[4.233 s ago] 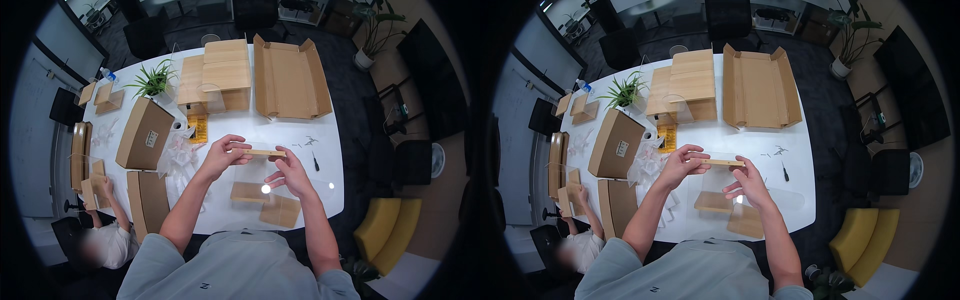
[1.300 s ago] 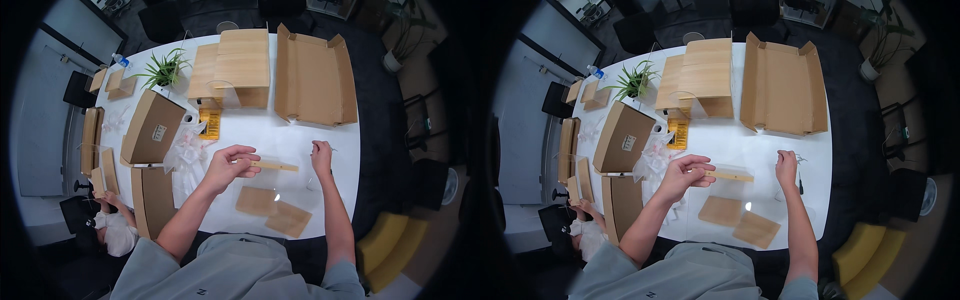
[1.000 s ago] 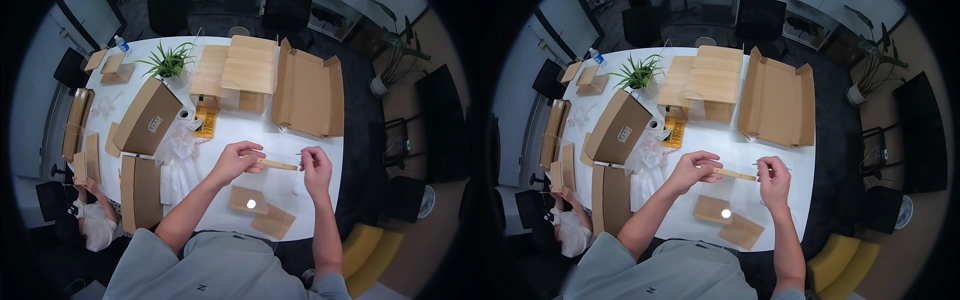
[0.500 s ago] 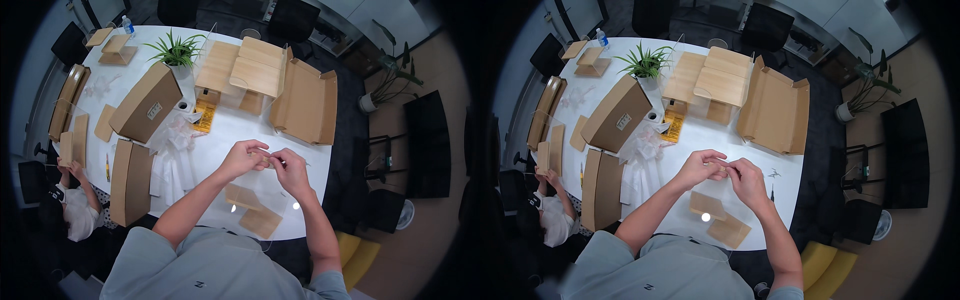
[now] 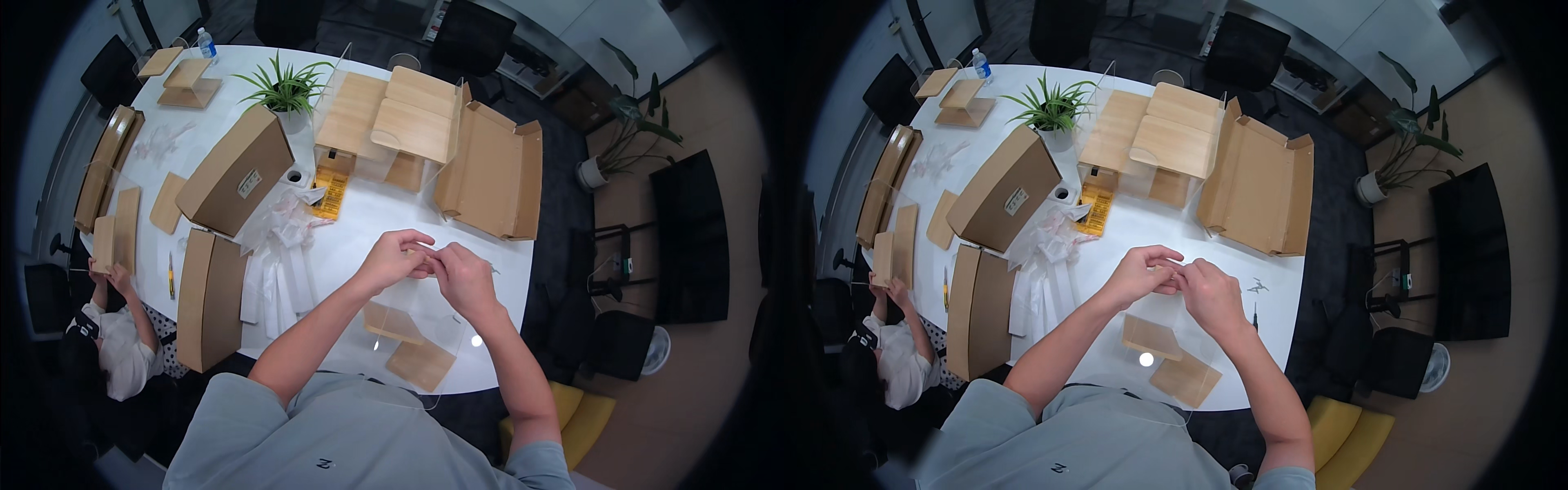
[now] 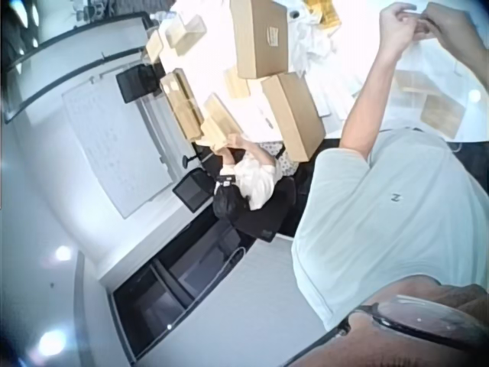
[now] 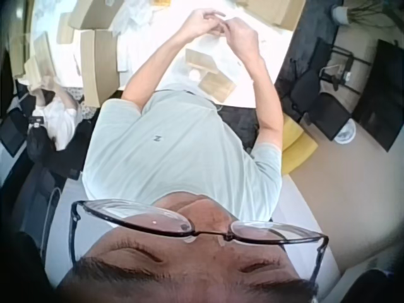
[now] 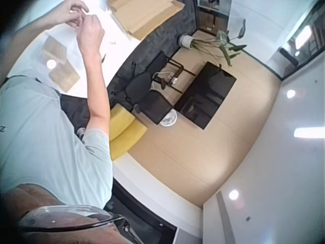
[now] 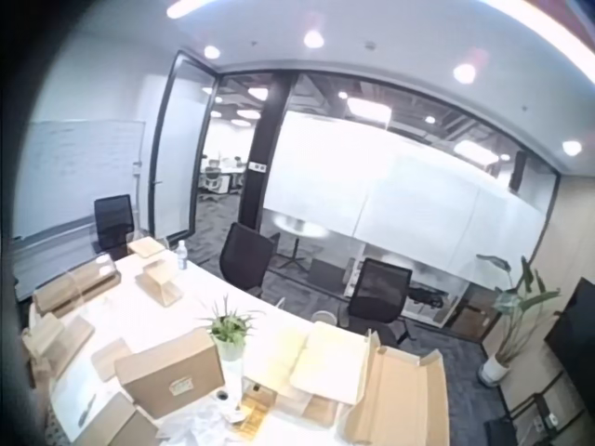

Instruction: The person assembles a small wooden structure by inserting screws into pre-drilled holes and tightening them with a screwdriver. They handle wooden panels and screws, aligning parts and securing them together on a white table.

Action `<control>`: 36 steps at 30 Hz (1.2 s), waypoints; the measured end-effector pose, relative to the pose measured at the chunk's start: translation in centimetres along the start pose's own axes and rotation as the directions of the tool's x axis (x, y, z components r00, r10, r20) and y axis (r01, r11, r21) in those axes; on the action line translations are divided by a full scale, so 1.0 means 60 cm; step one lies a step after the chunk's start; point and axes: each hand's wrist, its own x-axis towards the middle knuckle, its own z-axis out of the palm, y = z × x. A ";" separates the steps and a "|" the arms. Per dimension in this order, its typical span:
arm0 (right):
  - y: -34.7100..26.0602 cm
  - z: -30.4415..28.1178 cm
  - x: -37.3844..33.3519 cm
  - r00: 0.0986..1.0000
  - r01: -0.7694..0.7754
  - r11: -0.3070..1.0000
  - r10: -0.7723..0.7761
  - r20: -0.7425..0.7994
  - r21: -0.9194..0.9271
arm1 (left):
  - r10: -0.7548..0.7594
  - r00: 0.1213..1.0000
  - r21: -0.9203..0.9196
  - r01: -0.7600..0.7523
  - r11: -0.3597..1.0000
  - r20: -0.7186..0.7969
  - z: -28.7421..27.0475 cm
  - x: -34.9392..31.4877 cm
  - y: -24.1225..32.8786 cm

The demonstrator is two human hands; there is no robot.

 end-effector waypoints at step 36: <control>0.395 0.248 -0.421 0.182 -0.928 0.220 0.972 0.151 -0.300 | -0.123 0.987 0.098 0.133 0.986 -0.099 0.012 0.009 0.026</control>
